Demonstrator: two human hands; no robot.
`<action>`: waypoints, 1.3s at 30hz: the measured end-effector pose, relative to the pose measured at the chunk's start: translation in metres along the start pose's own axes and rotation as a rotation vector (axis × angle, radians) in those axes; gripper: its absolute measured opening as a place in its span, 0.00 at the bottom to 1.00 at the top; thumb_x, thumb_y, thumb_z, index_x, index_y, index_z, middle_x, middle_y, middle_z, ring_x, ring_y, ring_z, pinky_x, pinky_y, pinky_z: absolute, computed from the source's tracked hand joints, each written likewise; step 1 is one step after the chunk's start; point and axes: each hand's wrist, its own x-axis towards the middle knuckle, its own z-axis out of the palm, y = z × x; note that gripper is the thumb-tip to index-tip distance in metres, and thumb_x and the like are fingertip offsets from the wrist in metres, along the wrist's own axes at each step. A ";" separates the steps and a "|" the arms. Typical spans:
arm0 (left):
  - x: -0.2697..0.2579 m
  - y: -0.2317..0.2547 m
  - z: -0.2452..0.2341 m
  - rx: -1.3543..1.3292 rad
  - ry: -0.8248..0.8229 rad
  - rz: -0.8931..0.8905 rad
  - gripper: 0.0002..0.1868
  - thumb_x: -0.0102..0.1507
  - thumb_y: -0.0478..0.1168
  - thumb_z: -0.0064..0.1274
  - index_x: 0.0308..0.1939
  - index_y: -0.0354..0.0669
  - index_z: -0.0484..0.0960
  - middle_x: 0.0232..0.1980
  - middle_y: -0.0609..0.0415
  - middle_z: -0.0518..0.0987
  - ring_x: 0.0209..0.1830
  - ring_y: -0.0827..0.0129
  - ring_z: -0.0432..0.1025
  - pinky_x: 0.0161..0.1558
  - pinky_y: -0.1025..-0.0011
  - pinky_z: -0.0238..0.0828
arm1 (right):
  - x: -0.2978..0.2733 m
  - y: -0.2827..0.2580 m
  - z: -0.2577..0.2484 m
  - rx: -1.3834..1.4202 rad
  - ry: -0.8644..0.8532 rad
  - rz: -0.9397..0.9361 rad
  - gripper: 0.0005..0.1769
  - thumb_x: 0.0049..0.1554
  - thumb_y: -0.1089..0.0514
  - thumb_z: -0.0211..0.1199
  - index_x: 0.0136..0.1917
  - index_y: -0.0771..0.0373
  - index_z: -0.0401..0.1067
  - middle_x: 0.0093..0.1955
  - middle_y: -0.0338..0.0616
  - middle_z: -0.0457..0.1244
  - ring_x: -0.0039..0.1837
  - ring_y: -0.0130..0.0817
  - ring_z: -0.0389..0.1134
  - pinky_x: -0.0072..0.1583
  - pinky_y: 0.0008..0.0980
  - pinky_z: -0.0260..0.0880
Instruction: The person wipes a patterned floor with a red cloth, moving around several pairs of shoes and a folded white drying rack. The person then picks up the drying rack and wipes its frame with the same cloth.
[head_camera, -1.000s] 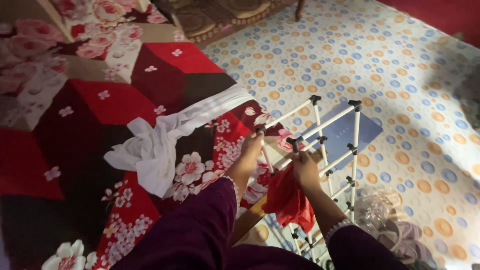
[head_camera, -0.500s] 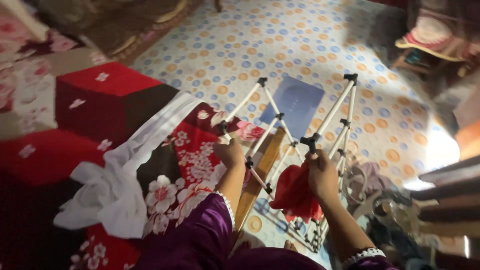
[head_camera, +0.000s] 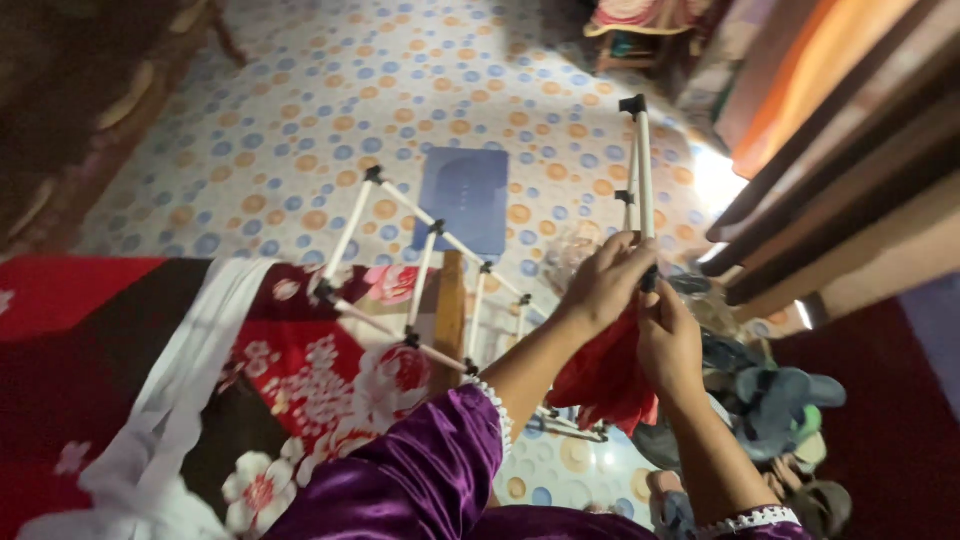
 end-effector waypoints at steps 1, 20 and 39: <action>-0.001 0.008 0.017 0.014 -0.053 -0.032 0.20 0.69 0.51 0.51 0.54 0.38 0.79 0.41 0.51 0.83 0.39 0.72 0.77 0.43 0.71 0.74 | 0.000 0.004 -0.011 0.033 0.021 -0.024 0.12 0.66 0.57 0.53 0.58 0.64 0.71 0.39 0.45 0.61 0.42 0.30 0.58 0.47 0.32 0.62; -0.014 0.001 0.185 0.175 -0.106 0.319 0.23 0.69 0.51 0.47 0.57 0.34 0.74 0.40 0.48 0.82 0.39 0.65 0.78 0.42 0.67 0.73 | 0.040 0.021 -0.269 1.221 0.252 -0.313 0.13 0.56 0.67 0.54 0.53 0.58 0.58 0.47 0.47 0.61 0.52 0.41 0.67 0.61 0.44 0.76; -0.001 -0.042 0.241 0.440 -0.161 0.194 0.23 0.69 0.48 0.40 0.39 0.26 0.77 0.40 0.25 0.79 0.45 0.35 0.76 0.48 0.50 0.72 | 0.052 -0.005 -0.236 0.339 0.003 0.092 0.14 0.62 0.60 0.61 0.60 0.68 0.75 0.46 0.40 0.69 0.44 0.23 0.68 0.44 0.25 0.68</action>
